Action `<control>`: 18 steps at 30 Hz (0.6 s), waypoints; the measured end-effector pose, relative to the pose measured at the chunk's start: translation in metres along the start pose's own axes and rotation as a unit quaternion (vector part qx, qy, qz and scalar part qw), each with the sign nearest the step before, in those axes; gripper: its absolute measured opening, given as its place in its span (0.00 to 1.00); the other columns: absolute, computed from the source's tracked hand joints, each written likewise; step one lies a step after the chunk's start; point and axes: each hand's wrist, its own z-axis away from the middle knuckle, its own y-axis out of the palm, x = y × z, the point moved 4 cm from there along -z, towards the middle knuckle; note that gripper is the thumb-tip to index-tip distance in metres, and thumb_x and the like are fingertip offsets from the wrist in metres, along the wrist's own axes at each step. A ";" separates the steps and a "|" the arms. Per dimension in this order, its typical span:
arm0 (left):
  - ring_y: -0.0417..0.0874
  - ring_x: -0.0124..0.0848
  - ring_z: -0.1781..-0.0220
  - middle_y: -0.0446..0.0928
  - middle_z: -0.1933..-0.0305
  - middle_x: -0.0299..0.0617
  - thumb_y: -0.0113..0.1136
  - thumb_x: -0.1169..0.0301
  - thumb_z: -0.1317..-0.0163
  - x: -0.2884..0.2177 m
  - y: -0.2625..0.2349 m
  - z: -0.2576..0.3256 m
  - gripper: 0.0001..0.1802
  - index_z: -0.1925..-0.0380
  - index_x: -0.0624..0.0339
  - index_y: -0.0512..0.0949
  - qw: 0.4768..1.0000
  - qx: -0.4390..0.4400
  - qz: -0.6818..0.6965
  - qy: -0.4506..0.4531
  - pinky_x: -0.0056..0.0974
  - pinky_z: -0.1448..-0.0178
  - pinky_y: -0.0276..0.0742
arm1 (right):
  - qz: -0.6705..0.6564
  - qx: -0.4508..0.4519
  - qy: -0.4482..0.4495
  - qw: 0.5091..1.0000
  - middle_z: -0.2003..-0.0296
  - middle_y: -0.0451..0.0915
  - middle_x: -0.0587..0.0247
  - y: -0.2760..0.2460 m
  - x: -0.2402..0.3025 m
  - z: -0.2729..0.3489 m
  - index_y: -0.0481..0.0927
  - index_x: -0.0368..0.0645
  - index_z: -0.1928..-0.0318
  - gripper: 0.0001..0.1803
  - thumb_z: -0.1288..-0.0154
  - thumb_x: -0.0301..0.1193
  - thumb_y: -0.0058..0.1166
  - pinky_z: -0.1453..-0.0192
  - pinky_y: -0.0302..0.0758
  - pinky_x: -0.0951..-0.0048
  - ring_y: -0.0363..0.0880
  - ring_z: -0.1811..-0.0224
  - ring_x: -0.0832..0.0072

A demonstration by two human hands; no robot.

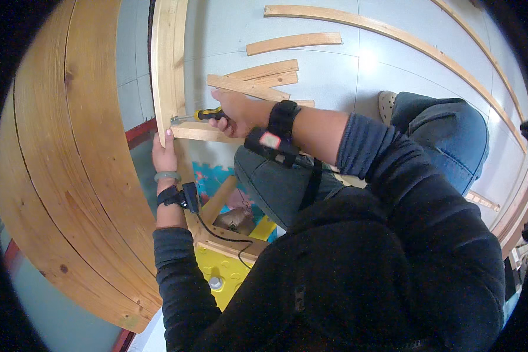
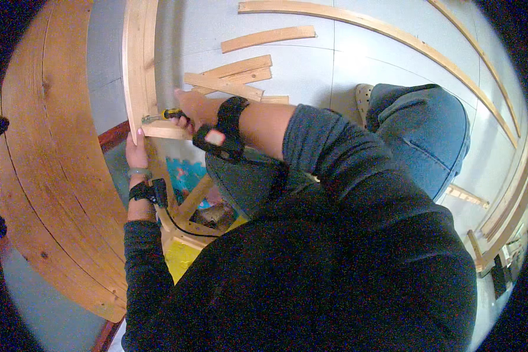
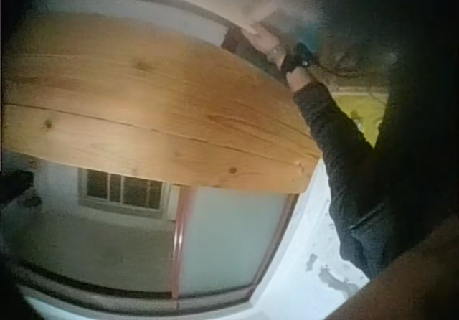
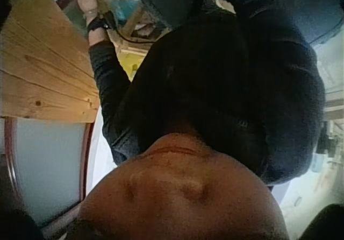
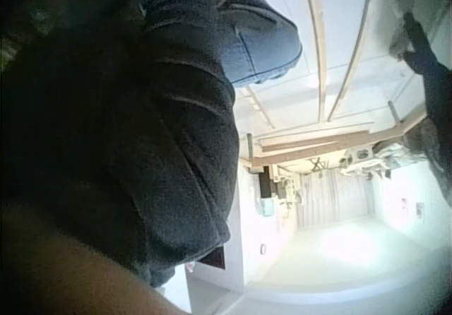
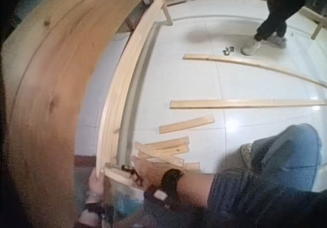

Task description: The person assembles a wooden structure by attaching metal brackets to wooden planks using a screwdriver. They position the planks, align the brackets, and tighten screws to secure the components together.

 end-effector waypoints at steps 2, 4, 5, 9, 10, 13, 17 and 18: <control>0.76 0.35 0.58 0.77 0.62 0.46 0.47 0.51 0.37 0.003 0.000 0.000 0.23 0.59 0.61 0.73 1.000 -0.001 0.005 0.001 0.37 0.52 0.69 | 0.128 -0.031 -0.046 0.990 0.81 0.70 0.64 -0.006 0.004 -0.001 0.66 0.41 0.66 0.18 0.35 0.45 0.41 0.86 0.59 0.80 0.60 0.88 0.83; 0.76 0.35 0.59 0.77 0.62 0.45 0.47 0.51 0.37 0.006 0.001 -0.001 0.23 0.59 0.61 0.74 1.000 0.004 0.022 0.004 0.37 0.52 0.69 | 0.262 -0.062 -0.084 0.959 0.80 0.71 0.64 -0.010 0.008 -0.005 0.67 0.40 0.66 0.16 0.35 0.43 0.42 0.86 0.60 0.78 0.63 0.87 0.81; 0.77 0.35 0.59 0.77 0.62 0.46 0.47 0.51 0.37 0.009 0.001 -0.001 0.23 0.59 0.61 0.74 1.000 0.007 0.021 0.000 0.37 0.52 0.69 | 0.327 -0.077 -0.100 0.936 0.80 0.71 0.63 -0.010 0.009 -0.007 0.67 0.40 0.66 0.16 0.36 0.41 0.43 0.85 0.61 0.77 0.64 0.86 0.81; 0.77 0.38 0.59 0.77 0.62 0.47 0.48 0.51 0.37 0.013 0.000 -0.002 0.23 0.59 0.61 0.73 1.000 -0.001 0.006 0.000 0.38 0.53 0.69 | 0.710 -0.063 -0.431 0.553 0.78 0.75 0.57 0.022 0.026 0.002 0.70 0.41 0.64 0.08 0.39 0.32 0.43 0.77 0.71 0.63 0.76 0.78 0.64; 0.77 0.38 0.59 0.77 0.62 0.48 0.48 0.51 0.38 0.011 -0.001 -0.002 0.23 0.59 0.61 0.73 1.000 -0.008 0.000 0.016 0.39 0.53 0.69 | 0.768 -0.057 -0.448 0.454 0.76 0.76 0.53 0.026 0.027 0.005 0.71 0.43 0.62 0.08 0.42 0.31 0.45 0.74 0.74 0.61 0.77 0.74 0.60; 0.77 0.40 0.58 0.77 0.62 0.49 0.48 0.51 0.38 0.010 0.000 -0.003 0.23 0.59 0.61 0.73 1.000 0.004 -0.010 -0.022 0.39 0.52 0.69 | 0.857 -0.005 -0.461 0.230 0.76 0.78 0.52 0.025 0.030 0.017 0.73 0.47 0.60 0.10 0.43 0.31 0.46 0.70 0.76 0.56 0.78 0.73 0.53; 0.77 0.40 0.58 0.77 0.62 0.49 0.48 0.51 0.38 0.003 -0.002 0.000 0.23 0.58 0.61 0.73 1.000 -0.014 -0.008 0.009 0.39 0.52 0.69 | 0.704 -0.075 -0.629 0.321 0.77 0.77 0.54 0.027 0.041 0.029 0.72 0.43 0.64 0.10 0.42 0.35 0.47 0.77 0.73 0.61 0.76 0.78 0.57; 0.77 0.40 0.58 0.77 0.61 0.49 0.48 0.51 0.38 0.004 -0.002 0.000 0.23 0.57 0.61 0.73 1.000 -0.013 0.000 0.004 0.39 0.52 0.69 | 0.635 -0.132 -0.637 0.418 0.77 0.77 0.55 0.024 0.041 0.027 0.72 0.42 0.65 0.11 0.41 0.37 0.47 0.79 0.72 0.63 0.76 0.79 0.59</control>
